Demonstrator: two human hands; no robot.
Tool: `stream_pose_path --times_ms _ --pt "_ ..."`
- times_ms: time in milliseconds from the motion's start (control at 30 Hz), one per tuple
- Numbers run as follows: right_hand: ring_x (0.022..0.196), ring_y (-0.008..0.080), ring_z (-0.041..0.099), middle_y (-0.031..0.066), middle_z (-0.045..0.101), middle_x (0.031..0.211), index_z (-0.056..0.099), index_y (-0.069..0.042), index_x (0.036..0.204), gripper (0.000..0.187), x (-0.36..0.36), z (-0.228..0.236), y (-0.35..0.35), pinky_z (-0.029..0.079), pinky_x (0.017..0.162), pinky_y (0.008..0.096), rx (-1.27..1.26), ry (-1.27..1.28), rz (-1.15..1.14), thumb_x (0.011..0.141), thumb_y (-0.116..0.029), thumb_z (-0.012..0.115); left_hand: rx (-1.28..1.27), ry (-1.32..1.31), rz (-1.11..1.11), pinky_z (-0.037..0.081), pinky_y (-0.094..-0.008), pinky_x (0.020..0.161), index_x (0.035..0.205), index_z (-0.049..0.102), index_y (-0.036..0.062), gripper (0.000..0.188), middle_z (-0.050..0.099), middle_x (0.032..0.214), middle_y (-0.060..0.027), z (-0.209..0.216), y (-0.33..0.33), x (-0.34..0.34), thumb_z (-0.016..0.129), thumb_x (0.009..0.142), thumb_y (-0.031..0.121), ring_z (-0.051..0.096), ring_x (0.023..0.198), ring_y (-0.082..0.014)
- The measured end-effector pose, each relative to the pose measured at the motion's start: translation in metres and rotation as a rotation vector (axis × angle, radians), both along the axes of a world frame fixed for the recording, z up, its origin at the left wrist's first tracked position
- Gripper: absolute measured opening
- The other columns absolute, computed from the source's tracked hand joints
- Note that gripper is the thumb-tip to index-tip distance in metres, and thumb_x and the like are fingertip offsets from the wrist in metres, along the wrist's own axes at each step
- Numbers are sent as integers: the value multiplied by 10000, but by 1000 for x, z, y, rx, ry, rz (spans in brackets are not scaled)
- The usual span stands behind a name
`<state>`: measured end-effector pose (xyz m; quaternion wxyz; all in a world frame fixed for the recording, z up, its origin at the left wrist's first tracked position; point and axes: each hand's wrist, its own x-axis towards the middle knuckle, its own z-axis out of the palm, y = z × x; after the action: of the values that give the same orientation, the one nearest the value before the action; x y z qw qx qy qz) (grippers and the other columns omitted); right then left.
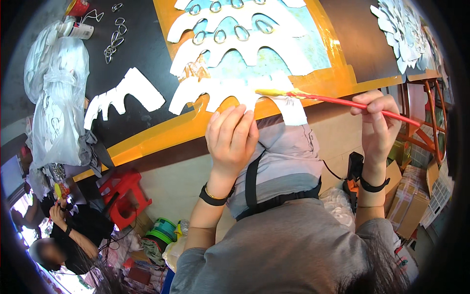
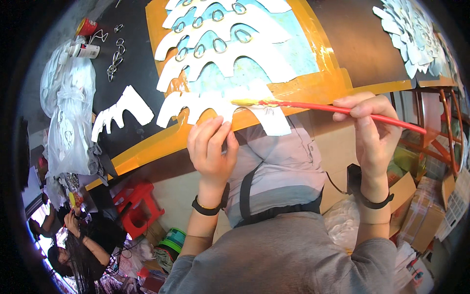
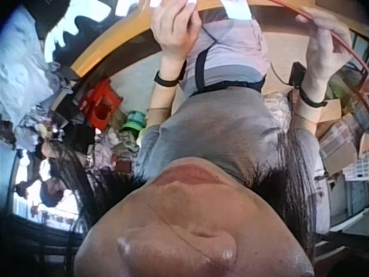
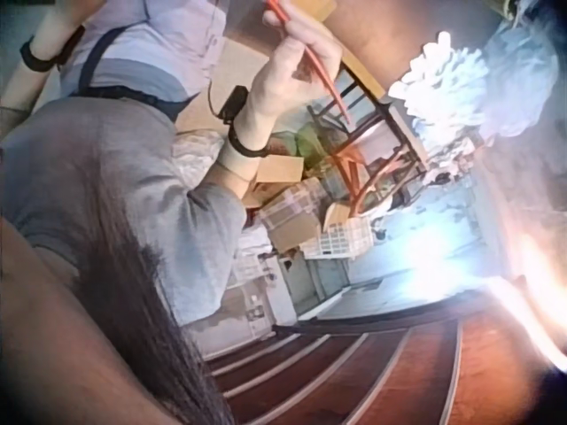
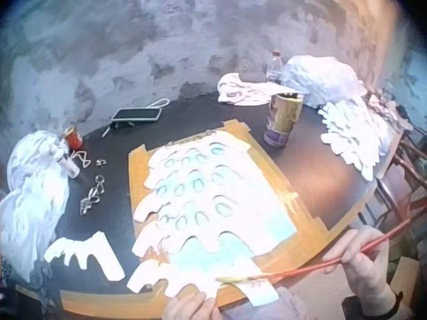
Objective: Painting decorative details on shoe components and then manually threading metal eyelets through pre-punched holes.
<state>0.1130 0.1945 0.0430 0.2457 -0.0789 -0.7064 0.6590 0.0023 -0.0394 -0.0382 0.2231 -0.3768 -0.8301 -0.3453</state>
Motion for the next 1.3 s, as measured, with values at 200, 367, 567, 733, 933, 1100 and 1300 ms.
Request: stream_pose_path --times_ms 200,367,567,733,933,1100,1300 --pt "761 202 605 189 601 943 513 -13 854 57 -5 0 -13 491 748 314 114 -53 4 883 -36 470 4 21 -1 427 -375 860 921 630 60 198 608 989 -65 -1 0 -1 659 727 34 575 917 -232" --pt "756 204 601 193 601 932 507 -19 844 61 3 9 0 491 742 322 142 -18 -23 887 -55 482 -14 34 14 412 -360 878 926 633 82 204 609 1003 -47 -3 -2 -1 660 725 63 572 933 -209" --pt "769 205 594 201 595 948 502 -21 850 80 -2 4 -6 494 746 324 168 -34 2 892 -88 490 -40 49 26 397 -347 893 929 637 103 211 612 1016 -34 -5 -1 -1 661 720 96 568 939 -191" --pt "784 206 602 198 594 953 505 -12 855 57 7 6 4 494 747 322 99 11 19 877 -63 494 -48 51 21 397 -347 891 928 637 103 207 612 1016 -36 -4 -2 -1 657 722 98 567 939 -195" --pt "747 198 592 189 599 933 507 -26 847 64 4 5 0 492 741 321 141 -46 -46 886 -73 487 -41 51 22 401 -348 881 929 635 100 210 612 1019 -37 -5 0 0 655 720 97 567 934 -196" --pt "762 192 598 181 603 923 511 -21 849 44 4 8 3 492 746 317 123 37 34 874 -43 483 -56 66 24 403 -351 877 933 634 100 216 612 1022 -38 -3 -2 0 656 718 89 568 934 -199" --pt "762 186 598 173 607 916 516 -22 843 57 -4 6 -2 492 738 303 136 -16 49 879 -44 476 -50 50 -7 429 -375 854 929 627 67 189 608 1006 -57 -1 0 -2 634 740 54 567 928 -229"
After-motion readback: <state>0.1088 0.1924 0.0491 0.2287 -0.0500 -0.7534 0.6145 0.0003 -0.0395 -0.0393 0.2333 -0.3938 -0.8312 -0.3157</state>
